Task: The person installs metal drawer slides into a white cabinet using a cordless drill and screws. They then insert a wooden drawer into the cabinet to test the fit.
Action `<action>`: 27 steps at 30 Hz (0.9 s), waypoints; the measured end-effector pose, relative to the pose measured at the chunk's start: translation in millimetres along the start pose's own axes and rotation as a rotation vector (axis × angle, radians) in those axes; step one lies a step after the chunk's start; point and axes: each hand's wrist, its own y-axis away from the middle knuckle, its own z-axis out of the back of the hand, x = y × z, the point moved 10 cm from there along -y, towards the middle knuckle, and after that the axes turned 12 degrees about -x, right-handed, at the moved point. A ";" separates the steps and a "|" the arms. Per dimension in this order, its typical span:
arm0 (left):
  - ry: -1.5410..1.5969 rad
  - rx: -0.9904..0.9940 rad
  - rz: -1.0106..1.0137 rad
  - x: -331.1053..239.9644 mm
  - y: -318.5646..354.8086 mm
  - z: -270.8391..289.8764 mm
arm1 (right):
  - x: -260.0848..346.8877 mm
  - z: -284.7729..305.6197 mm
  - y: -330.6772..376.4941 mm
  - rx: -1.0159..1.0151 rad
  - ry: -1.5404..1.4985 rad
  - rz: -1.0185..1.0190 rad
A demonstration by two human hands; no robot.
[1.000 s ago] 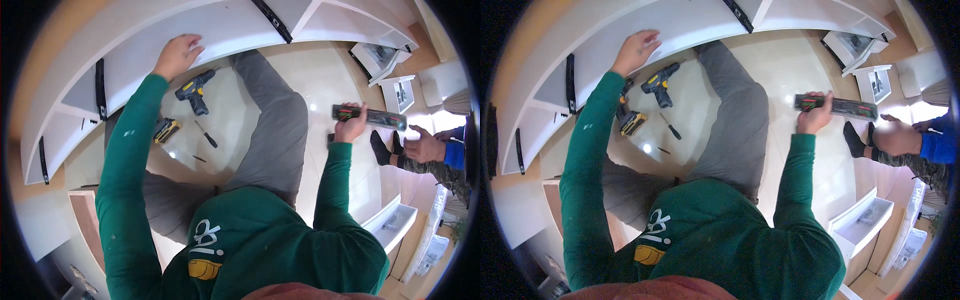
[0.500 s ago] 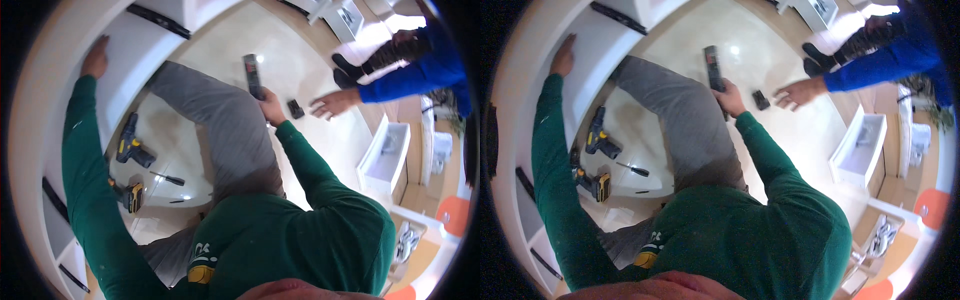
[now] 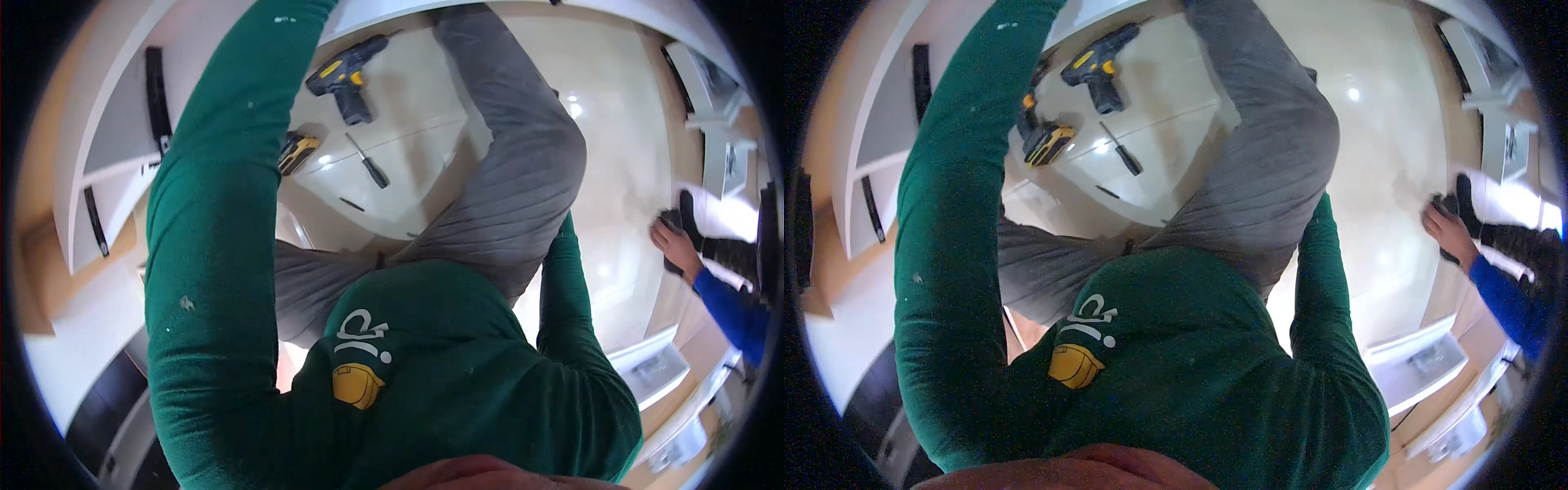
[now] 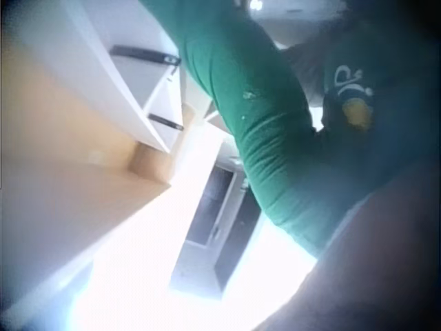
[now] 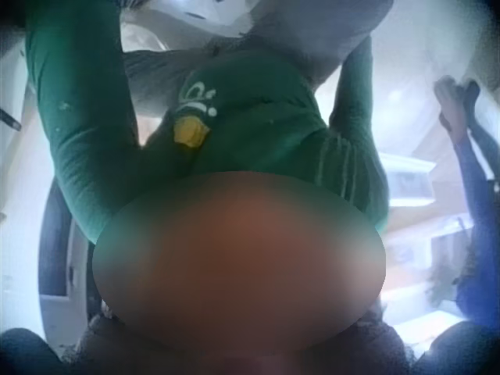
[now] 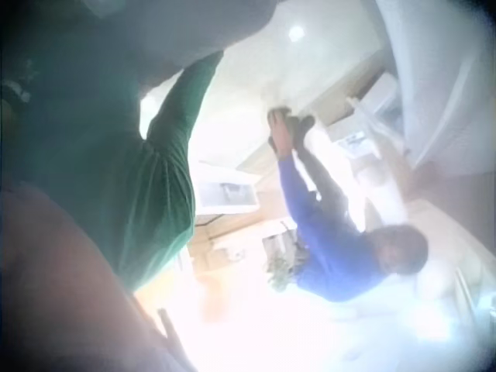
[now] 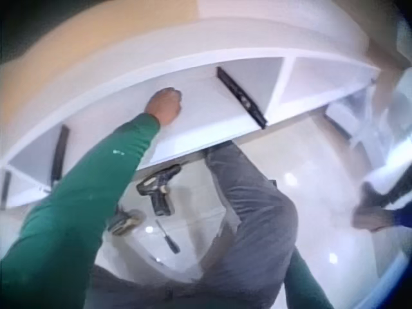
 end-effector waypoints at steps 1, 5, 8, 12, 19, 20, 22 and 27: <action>0.064 0.010 0.084 -5.6 10.4 20.6 | -0.6 1.4 -3.2 0.001 0.032 0.011; 0.432 -0.401 0.030 -53.6 158.5 93.4 | 4.2 -24.3 -36.6 0.133 0.128 0.125; 0.494 -0.026 0.187 -117.5 223.7 84.3 | -26.5 -3.1 -45.8 0.072 0.205 0.103; 0.345 0.169 0.304 -138.7 322.1 -1.6 | -20.0 8.0 -68.5 0.058 0.326 0.155; 0.189 0.317 0.342 -122.8 352.8 -19.2 | -20.6 -12.2 -100.7 -0.020 0.496 0.074; 0.169 0.325 0.286 -120.3 342.8 -12.1 | -20.5 -7.2 -99.5 -0.039 0.518 0.049; 0.127 0.376 0.327 -112.7 345.0 -8.3 | -17.6 -13.0 -103.6 -0.036 0.569 0.034; 0.174 0.425 0.436 -98.6 358.1 16.5 | -12.5 -38.6 -114.1 0.022 0.657 0.029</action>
